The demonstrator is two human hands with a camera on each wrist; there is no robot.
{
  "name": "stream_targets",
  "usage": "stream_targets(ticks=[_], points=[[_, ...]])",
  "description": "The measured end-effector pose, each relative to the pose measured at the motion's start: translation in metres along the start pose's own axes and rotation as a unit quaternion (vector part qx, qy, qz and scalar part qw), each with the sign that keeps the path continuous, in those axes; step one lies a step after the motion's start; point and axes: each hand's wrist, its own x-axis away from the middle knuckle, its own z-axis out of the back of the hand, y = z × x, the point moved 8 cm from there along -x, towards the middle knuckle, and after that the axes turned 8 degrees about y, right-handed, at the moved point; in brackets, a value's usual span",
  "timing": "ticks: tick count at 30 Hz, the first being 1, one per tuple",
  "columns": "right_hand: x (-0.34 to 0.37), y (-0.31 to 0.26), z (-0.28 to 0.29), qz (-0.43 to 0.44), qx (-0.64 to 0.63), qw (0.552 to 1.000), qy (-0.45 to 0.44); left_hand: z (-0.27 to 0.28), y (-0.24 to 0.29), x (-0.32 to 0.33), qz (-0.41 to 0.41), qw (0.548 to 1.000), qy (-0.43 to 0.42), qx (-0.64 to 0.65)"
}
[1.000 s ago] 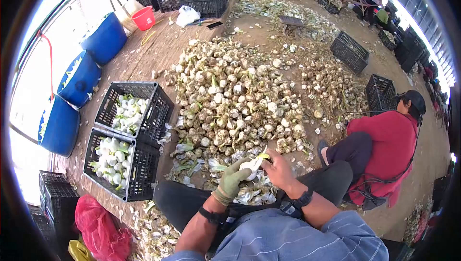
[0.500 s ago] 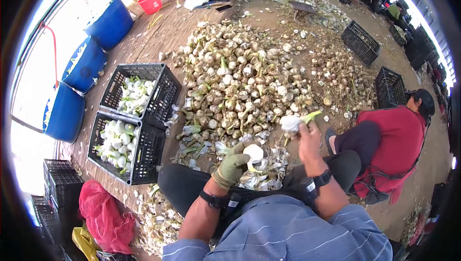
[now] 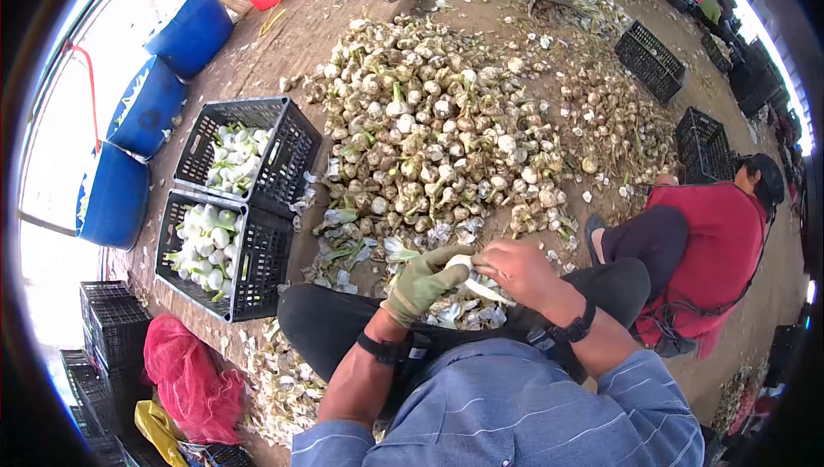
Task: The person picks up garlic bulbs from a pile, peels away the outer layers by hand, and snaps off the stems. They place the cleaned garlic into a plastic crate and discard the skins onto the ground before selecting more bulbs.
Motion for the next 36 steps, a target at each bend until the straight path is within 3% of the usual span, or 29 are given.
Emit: stream_targets(ticks=[5,6,9,12,15,16,17,20,22,25,28,31,32,36], points=[[0.011,0.004,-0.013,0.020,0.095,0.993,-0.068,0.003,-0.013,-0.004,-0.032,0.997,-0.015,-0.072],[0.011,0.004,-0.014,0.013,0.114,0.991,-0.075,0.001,-0.008,-0.006,-0.072,0.993,-0.017,-0.088],[0.009,0.016,-0.012,-0.068,0.055,0.994,-0.059,0.001,-0.011,-0.008,-0.012,0.996,-0.039,-0.076],[0.010,0.038,0.005,-0.150,-0.047,0.986,0.052,-0.006,-0.001,-0.006,0.019,0.996,0.000,0.089],[0.025,0.052,-0.010,-0.262,-0.059,0.959,0.089,-0.008,0.014,-0.007,-0.095,0.993,0.065,0.034],[0.023,0.039,-0.011,-0.289,-0.071,0.953,0.060,-0.002,0.008,-0.009,-0.068,0.993,0.094,0.027],[0.025,0.036,-0.018,-0.265,-0.069,0.960,0.064,0.000,0.007,-0.009,-0.079,0.992,0.095,0.012],[0.028,0.041,-0.025,-0.311,-0.124,0.941,0.047,0.004,0.004,-0.012,-0.135,0.988,0.079,-0.005],[0.027,0.045,-0.021,-0.303,-0.116,0.944,0.066,0.001,0.006,-0.010,-0.121,0.991,0.045,0.026],[0.029,0.063,0.003,-0.276,-0.022,0.948,0.157,-0.004,0.003,-0.008,-0.110,0.991,-0.006,0.070],[0.041,0.080,-0.003,-0.344,-0.143,0.916,0.148,-0.005,0.003,-0.003,-0.091,0.992,-0.042,0.072],[0.046,0.081,-0.006,-0.354,-0.192,0.905,0.139,-0.003,0.018,-0.002,-0.172,0.985,-0.008,-0.005],[0.046,0.078,-0.012,-0.352,-0.218,0.901,0.132,0.001,0.017,-0.004,-0.212,0.973,0.019,-0.091],[0.035,0.054,-0.033,-0.348,-0.353,0.862,0.111,0.002,0.013,-0.005,-0.168,0.981,0.026,-0.094]])
